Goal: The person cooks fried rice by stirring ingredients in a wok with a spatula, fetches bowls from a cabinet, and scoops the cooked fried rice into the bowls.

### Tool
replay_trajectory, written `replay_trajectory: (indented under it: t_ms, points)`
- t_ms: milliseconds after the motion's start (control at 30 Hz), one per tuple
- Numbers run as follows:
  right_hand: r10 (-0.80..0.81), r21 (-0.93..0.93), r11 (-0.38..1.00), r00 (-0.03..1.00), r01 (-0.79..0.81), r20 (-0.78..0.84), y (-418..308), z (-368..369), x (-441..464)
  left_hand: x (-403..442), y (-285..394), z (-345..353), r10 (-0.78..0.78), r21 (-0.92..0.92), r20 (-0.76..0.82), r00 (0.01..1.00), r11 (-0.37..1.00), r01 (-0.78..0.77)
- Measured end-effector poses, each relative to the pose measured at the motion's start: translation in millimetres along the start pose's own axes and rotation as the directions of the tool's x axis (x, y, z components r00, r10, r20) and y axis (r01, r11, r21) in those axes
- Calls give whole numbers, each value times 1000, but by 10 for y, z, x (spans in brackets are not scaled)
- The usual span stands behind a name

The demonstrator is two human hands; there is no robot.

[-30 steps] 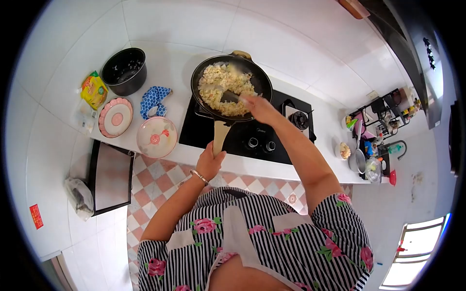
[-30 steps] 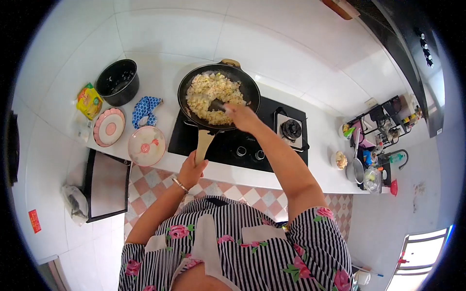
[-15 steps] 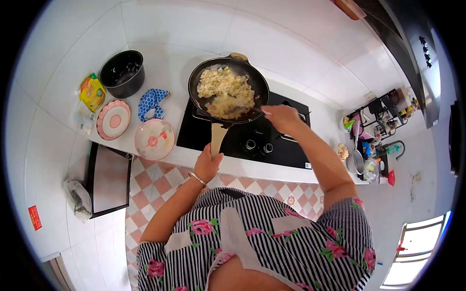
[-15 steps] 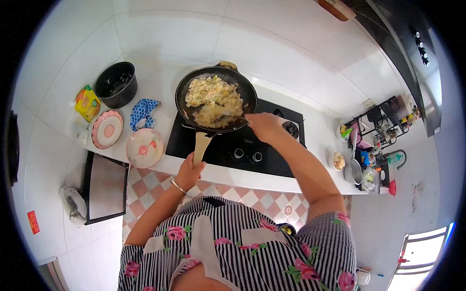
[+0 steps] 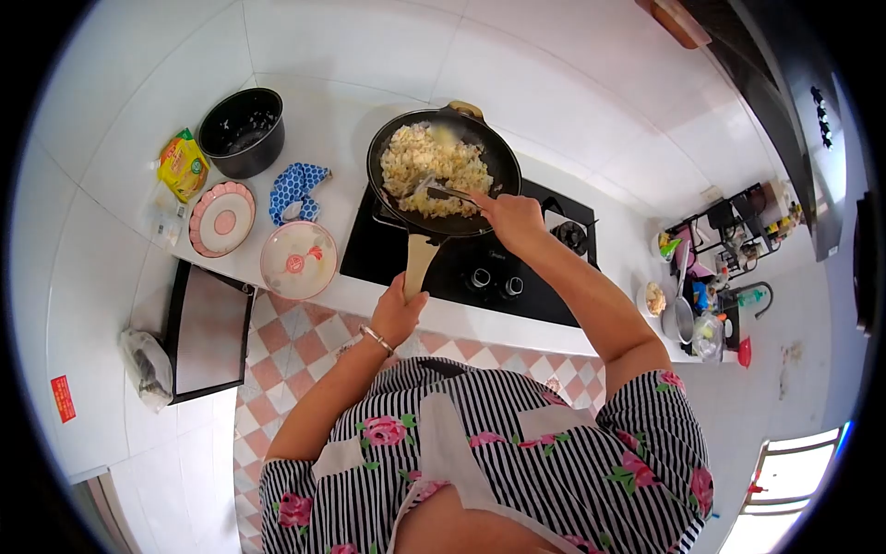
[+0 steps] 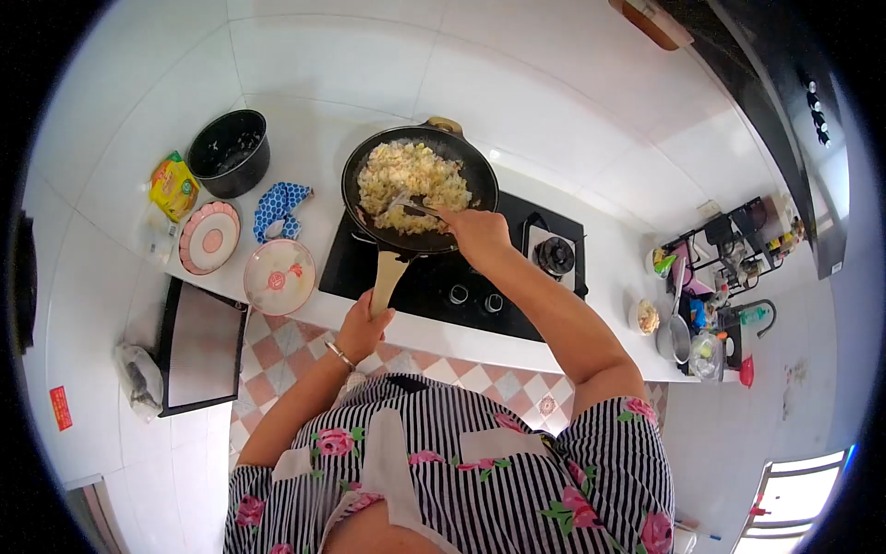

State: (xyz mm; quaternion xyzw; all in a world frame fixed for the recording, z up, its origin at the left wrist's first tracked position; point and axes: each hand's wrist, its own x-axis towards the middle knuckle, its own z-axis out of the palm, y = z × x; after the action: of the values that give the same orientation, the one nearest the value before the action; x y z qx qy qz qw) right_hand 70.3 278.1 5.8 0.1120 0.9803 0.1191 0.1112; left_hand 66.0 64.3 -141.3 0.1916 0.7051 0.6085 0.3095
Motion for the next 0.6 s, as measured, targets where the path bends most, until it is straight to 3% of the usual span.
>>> replay_trajectory:
  t_ms: [33,133,233,333,433,533,600]
  points:
    - [8,-22,1000,1000,-8,-3,-3,-36,-19,-1,11,-4,-16,11,3,1000,1000,16]
    - [-132,-42,991,966,126,-221,47,290,70,-3,-2,0,-38,31,10,999,999,37]
    - [-118,-44,992,989,114,-86,93,324,42,2,-46,-7,-39,36,9,999,999,38]
    - [-100,-97,991,989,89,-114,109,144,-44,15,-4,7,-32,26,12,999,999,32]
    - [-171,-65,985,967,161,-191,20,251,25,11,-56,19,-44,5,24,999,999,44]
    - [-79,-130,988,997,81,19,61,151,18,8,-87,-2,-46,-5,30,998,999,47]
    - [-66,10,998,998,66,-24,204,-2,-59,26,-53,13,-40,-12,35,999,999,41]
